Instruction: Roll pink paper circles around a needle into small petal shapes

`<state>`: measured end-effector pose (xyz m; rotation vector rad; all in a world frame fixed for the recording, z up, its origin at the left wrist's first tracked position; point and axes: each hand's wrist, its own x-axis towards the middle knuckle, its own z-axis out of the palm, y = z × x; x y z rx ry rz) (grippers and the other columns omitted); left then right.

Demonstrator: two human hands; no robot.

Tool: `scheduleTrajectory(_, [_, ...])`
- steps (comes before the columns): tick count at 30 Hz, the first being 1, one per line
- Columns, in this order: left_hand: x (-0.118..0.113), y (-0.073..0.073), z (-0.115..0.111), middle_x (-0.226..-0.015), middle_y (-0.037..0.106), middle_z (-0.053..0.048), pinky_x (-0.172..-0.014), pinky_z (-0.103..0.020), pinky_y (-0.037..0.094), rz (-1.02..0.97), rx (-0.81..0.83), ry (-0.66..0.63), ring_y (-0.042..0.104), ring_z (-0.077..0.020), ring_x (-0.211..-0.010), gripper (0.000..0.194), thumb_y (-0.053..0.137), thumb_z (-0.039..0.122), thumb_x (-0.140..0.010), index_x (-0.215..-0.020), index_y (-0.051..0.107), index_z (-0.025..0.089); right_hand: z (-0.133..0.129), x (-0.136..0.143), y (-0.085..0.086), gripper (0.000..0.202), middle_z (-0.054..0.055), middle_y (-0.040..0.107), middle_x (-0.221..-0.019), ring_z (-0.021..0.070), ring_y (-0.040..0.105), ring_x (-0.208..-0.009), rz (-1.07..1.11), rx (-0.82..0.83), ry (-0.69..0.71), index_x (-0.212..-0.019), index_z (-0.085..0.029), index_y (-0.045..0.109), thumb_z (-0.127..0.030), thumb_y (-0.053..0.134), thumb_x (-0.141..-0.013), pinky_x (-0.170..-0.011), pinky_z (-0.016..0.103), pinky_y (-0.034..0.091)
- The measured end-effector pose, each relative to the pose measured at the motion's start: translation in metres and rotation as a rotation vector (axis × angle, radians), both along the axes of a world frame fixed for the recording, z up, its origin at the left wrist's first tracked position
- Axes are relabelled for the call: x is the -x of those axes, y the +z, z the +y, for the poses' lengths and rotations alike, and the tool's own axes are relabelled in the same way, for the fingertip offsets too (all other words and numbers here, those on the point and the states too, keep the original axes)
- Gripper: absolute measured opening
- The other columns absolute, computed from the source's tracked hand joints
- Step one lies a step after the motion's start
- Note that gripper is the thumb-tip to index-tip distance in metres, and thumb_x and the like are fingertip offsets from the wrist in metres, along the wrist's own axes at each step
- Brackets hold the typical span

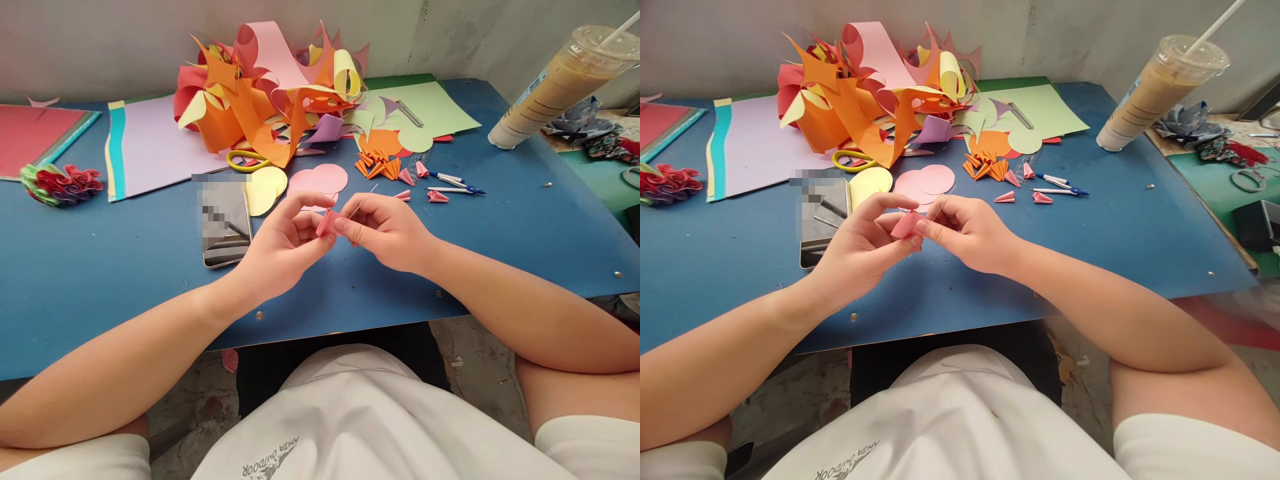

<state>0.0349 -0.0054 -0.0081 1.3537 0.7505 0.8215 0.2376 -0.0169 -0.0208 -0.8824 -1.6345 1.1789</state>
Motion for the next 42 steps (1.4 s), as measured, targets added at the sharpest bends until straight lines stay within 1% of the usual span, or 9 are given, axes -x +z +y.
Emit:
scheduleTrajectory(4, [0.0007,-0.0014,0.0000,-0.082,0.071,0.001,-0.067,-0.025,0.051,0.023,0.001,-0.013,0.064,-0.0126,-0.072,0.037,0.083,0.024,-0.082,-0.111,0.061,0.024,-0.0003,-0.0010,-0.0001,0.042,0.000,0.064,-0.069,0.0101,0.050,-0.058,-0.108,-0.092,-0.033,-0.082,-0.016,0.066,-0.056,0.074,-0.095,-0.052,0.024,0.041])
scheduleTrajectory(8, [0.0003,-0.0002,-0.0008,-0.082,0.070,0.001,-0.064,-0.025,0.048,0.044,0.017,0.005,0.063,-0.0126,-0.072,0.036,0.083,0.022,-0.080,-0.106,0.058,0.024,-0.0003,-0.0015,0.0001,0.042,0.001,0.065,-0.069,0.0104,0.049,-0.058,-0.139,-0.136,-0.049,-0.081,-0.016,0.067,-0.055,0.072,-0.096,-0.054,0.025,0.042])
scheduleTrajectory(17, [-0.0013,0.0005,-0.0013,-0.078,0.066,0.002,-0.060,-0.025,0.044,0.041,0.027,0.024,0.061,-0.0126,-0.068,0.035,0.083,0.025,-0.080,-0.102,0.056,0.024,-0.0023,-0.0012,0.0005,0.042,0.000,0.064,-0.067,0.0107,0.048,-0.057,-0.151,-0.125,-0.054,-0.081,-0.017,0.068,-0.056,0.072,-0.096,-0.053,0.025,0.041])
scheduleTrajectory(21, [-0.0009,-0.0010,-0.0015,-0.080,0.066,0.002,-0.061,-0.025,0.044,0.028,0.007,-0.008,0.060,-0.0123,-0.069,0.034,0.082,0.023,-0.082,-0.105,0.057,0.024,-0.0023,-0.0007,-0.0001,0.043,0.000,0.064,-0.068,0.0105,0.049,-0.058,-0.146,-0.111,-0.048,-0.081,-0.016,0.068,-0.056,0.072,-0.096,-0.053,0.025,0.041])
scheduleTrajectory(25, [0.0000,-0.0026,-0.0006,-0.082,0.067,0.001,-0.062,-0.025,0.045,0.019,-0.034,-0.043,0.059,-0.0120,-0.071,0.028,0.077,0.022,-0.087,-0.108,0.059,0.023,-0.0027,-0.0005,0.0002,0.040,-0.001,0.062,-0.066,0.0094,0.047,-0.057,-0.123,-0.087,-0.047,-0.081,-0.015,0.067,-0.053,0.076,-0.093,-0.052,0.024,0.039])
scheduleTrajectory(30, [0.0002,-0.0027,-0.0001,-0.078,0.065,0.002,-0.062,-0.023,0.046,0.011,-0.059,-0.075,0.059,-0.0109,-0.071,0.018,0.075,0.022,-0.091,-0.102,0.060,0.021,-0.0039,-0.0008,0.0011,0.036,-0.003,0.059,-0.065,0.0084,0.045,-0.056,-0.058,-0.036,-0.017,-0.080,-0.015,0.066,-0.047,0.079,-0.092,-0.052,0.023,0.038])
scheduleTrajectory(36, [-0.0010,0.0014,-0.0016,-0.079,0.068,0.003,-0.063,-0.021,0.050,-0.046,-0.025,-0.092,0.064,-0.0094,-0.073,0.018,0.077,0.017,-0.091,-0.099,0.061,0.020,-0.0040,-0.0024,0.0019,0.022,-0.001,0.062,-0.068,0.0096,0.049,-0.059,0.010,-0.022,0.063,-0.082,-0.015,0.065,-0.032,0.070,-0.096,-0.055,0.022,0.041])
scheduleTrajectory(40, [-0.0012,0.0028,-0.0020,-0.081,0.070,0.003,-0.066,-0.020,0.052,-0.072,-0.014,-0.104,0.068,-0.0094,-0.074,0.017,0.078,0.016,-0.091,-0.098,0.063,0.019,-0.0035,-0.0050,0.0015,0.007,-0.001,0.059,-0.068,0.0104,0.050,-0.060,0.018,-0.004,0.090,-0.084,-0.016,0.066,-0.019,0.064,-0.090,-0.055,0.023,0.042])
scheduleTrajectory(42, [-0.0009,0.0024,-0.0020,-0.082,0.071,0.002,-0.065,-0.020,0.052,-0.069,-0.009,-0.106,0.069,-0.0094,-0.075,0.017,0.078,0.017,-0.091,-0.099,0.064,0.019,-0.0035,-0.0058,0.0017,0.006,-0.001,0.060,-0.068,0.0106,0.051,-0.060,0.019,0.010,0.094,-0.084,-0.016,0.067,-0.014,0.061,-0.085,-0.055,0.023,0.042])
